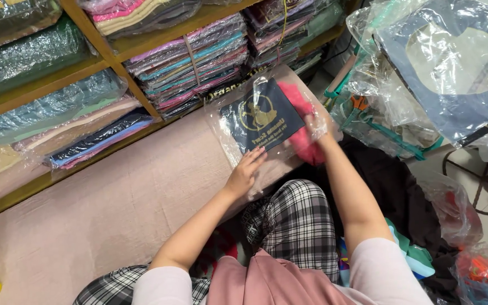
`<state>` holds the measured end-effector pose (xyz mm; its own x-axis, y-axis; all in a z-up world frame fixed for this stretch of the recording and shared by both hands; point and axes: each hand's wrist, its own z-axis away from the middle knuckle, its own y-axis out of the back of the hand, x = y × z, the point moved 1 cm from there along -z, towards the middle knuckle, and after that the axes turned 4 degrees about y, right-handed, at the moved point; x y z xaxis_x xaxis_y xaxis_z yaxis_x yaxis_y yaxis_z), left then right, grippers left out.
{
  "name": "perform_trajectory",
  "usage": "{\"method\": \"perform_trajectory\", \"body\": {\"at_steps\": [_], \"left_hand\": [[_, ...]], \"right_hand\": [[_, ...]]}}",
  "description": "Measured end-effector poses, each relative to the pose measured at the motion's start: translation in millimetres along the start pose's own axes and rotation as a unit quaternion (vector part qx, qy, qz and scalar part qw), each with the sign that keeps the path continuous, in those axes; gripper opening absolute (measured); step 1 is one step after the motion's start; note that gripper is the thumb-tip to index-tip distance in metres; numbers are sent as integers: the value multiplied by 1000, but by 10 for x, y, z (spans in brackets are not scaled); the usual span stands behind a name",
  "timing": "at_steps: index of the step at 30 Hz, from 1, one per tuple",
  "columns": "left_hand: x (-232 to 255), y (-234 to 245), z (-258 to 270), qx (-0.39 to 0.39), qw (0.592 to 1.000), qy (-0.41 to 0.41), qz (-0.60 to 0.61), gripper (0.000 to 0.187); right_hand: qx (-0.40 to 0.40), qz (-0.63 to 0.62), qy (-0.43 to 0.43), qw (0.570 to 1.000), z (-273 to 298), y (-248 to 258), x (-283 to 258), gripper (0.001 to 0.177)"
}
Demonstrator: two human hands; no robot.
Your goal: Folding a pink patterned scarf and placing it into a clear plastic packaging bag.
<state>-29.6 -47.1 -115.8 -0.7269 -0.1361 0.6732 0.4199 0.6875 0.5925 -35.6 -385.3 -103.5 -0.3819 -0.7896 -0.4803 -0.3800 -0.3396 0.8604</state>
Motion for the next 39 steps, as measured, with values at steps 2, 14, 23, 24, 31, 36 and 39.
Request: {"method": "perform_trajectory", "body": {"at_steps": [2,14,23,24,31,36,39], "left_hand": [[-159,-104,-31,11,999,18,-40,60],[393,-35,-423,-14,987,63,-150,113],[514,-327,-606,-2,982,25,-185,111],[710,-190,-661,-1,983,24,-185,111],[725,-24,-834,70,993,53,75,84],[738,99,-855,69,981,61,173,85],[907,190,-916,22,971,104,215,89]], "right_hand": [[37,-340,-56,938,155,339,56,45],[102,-475,-218,847,905,831,-173,26],[29,-465,-235,853,1352,1188,-306,33],[21,-464,-236,854,1368,1197,-299,34],[-38,-458,-241,855,1445,1235,-317,40],[-88,-450,-251,853,1572,1215,-235,44],[-113,-445,-252,852,1627,1317,-106,47]]}}
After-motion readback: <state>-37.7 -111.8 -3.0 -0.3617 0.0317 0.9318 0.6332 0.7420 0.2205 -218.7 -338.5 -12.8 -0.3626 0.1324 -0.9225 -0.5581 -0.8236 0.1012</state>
